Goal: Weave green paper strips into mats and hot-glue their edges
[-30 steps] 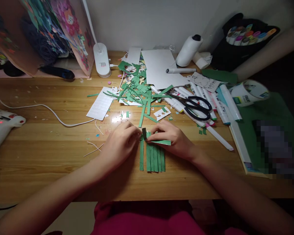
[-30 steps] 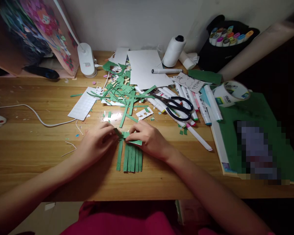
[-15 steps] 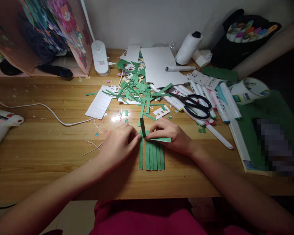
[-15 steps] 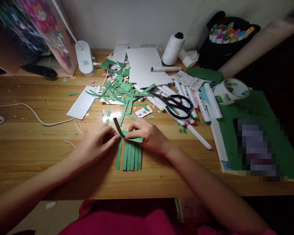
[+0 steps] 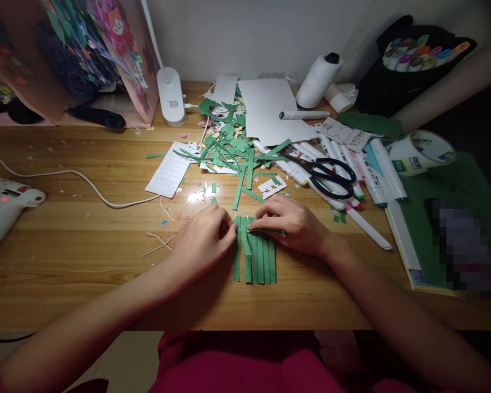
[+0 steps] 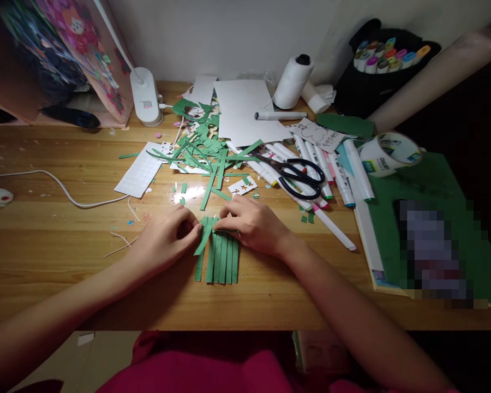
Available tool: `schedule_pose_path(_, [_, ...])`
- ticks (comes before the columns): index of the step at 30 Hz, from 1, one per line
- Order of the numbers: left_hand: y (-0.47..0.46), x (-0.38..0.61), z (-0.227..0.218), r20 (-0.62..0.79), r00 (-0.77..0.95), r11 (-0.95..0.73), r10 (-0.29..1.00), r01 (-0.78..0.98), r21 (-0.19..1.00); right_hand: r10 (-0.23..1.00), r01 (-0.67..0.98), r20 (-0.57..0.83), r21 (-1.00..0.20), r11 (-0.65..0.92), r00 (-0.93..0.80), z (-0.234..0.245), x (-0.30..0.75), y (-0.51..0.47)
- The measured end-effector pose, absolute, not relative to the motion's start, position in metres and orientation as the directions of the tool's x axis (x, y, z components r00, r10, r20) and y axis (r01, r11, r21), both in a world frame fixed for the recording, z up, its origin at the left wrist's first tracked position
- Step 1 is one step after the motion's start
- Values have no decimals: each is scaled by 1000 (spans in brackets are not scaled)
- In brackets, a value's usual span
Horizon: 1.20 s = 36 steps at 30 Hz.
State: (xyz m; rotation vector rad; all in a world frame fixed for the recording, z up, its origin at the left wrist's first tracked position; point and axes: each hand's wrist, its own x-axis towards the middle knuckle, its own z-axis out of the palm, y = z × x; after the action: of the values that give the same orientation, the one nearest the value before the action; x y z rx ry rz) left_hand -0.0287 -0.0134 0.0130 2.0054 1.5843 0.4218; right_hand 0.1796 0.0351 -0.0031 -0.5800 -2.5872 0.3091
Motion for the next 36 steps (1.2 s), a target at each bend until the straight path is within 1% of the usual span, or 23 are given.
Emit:
schedule_pose_path(4, [-13, -27, 14, -97, 256, -158, 962, 807, 568, 410, 363, 425, -192, 912, -807, -3, 179, 36])
schedule_pose_path(6, [-12, -28, 14, -100, 260, -162, 961, 814, 558, 420, 380, 411, -179, 908, -809, -3, 181, 37])
schedule_pose_path(7, [-12, -28, 14, -104, 263, -164, 959, 816, 555, 432, 385, 399, -196, 902, -809, -2, 183, 37])
schedule_pose_path(9, [-12, -29, 14, -113, 272, -167, 956, 817, 552, 458, 371, 357, -286, 883, -814, 1, 187, 37])
schedule_pose_path(13, [-11, -29, 14, -126, 269, -159, 955, 822, 547, 491, 296, 221, -572, 765, -843, 11, 190, 32])
schedule_pose_path(15, [-12, -29, 13, -128, 262, -154, 956, 826, 542, 494, 287, 175, -633, 719, -852, 12, 190, 28])
schedule_pose_path(17, [-11, -28, 13, -127, 259, -153, 957, 830, 537, 510, 303, 183, -621, 723, -840, 11, 188, 26])
schedule_pose_path(20, [-11, -29, 13, -134, 266, -156, 955, 831, 533, 538, 329, 244, -571, 752, -807, 5, 185, 24])
schedule_pose_path(22, [-10, -29, 14, -145, 275, -157, 950, 827, 539, 536, 332, 256, -555, 763, -804, 2, 185, 24])
schedule_pose_path(29, [-10, -32, 16, -166, 283, -148, 944, 818, 555, 562, 360, 268, -541, 760, -783, 2, 183, 21])
schedule_pose_path(36, [-6, -36, 17, -121, 262, -152, 957, 814, 561, 597, 398, 262, -540, 742, -758, 2, 179, 17])
